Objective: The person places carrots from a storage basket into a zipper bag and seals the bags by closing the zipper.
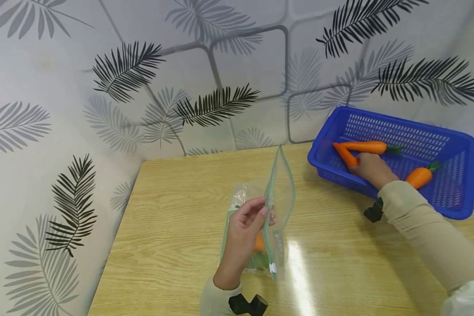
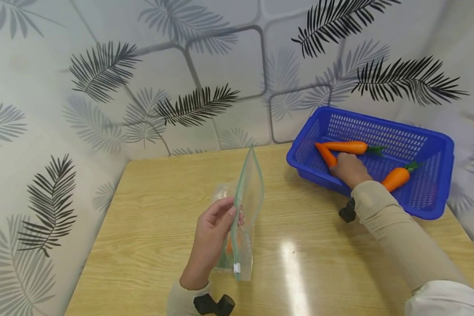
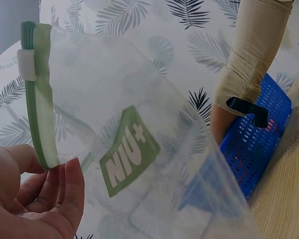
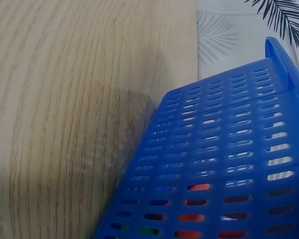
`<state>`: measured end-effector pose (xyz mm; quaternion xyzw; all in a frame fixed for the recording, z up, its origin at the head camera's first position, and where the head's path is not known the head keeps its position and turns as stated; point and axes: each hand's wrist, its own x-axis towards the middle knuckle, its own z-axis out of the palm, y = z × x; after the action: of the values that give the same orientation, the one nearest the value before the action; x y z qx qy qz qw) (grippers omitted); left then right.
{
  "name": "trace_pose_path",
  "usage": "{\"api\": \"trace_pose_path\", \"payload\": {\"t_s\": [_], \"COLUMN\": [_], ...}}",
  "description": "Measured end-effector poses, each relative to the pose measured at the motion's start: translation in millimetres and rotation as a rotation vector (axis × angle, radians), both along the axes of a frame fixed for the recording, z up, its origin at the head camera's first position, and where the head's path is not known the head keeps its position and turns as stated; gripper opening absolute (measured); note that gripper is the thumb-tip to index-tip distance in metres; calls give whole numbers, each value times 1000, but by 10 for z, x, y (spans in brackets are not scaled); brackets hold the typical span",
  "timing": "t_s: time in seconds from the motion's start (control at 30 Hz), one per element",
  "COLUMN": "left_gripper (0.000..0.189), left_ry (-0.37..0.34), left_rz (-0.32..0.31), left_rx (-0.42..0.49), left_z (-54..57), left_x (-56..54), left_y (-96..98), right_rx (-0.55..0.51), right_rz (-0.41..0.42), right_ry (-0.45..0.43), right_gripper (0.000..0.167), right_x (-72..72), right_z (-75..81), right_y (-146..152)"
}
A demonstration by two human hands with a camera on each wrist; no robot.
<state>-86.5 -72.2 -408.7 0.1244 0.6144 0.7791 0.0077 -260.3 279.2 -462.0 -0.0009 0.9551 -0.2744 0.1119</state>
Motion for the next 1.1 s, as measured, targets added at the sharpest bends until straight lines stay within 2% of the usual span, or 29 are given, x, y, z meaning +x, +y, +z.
{"api": "trace_pose_path", "payload": {"t_s": [0.47, 0.67, 0.83, 1.0, 1.1], "left_gripper": [27, 28, 27, 26, 26], "left_ry": [-18, -20, -7, 1, 4], "left_rz": [3, 1, 0, -6, -8], "left_rx": [4, 6, -1, -3, -1], "left_z": [13, 8, -5, -18, -19], "left_x": [3, 2, -5, -7, -4], "left_y": [17, 18, 24, 35, 43], "right_rx": [34, 54, 44, -10, -55], "right_rz": [-47, -21, -30, -64, -83], "right_ry": [66, 232, 356, 376, 378], "right_gripper": [26, 24, 34, 42, 41], "right_x": [11, 64, 124, 191, 223], "right_z": [23, 83, 175, 277, 334], "right_y": [17, 56, 76, 84, 73]}}
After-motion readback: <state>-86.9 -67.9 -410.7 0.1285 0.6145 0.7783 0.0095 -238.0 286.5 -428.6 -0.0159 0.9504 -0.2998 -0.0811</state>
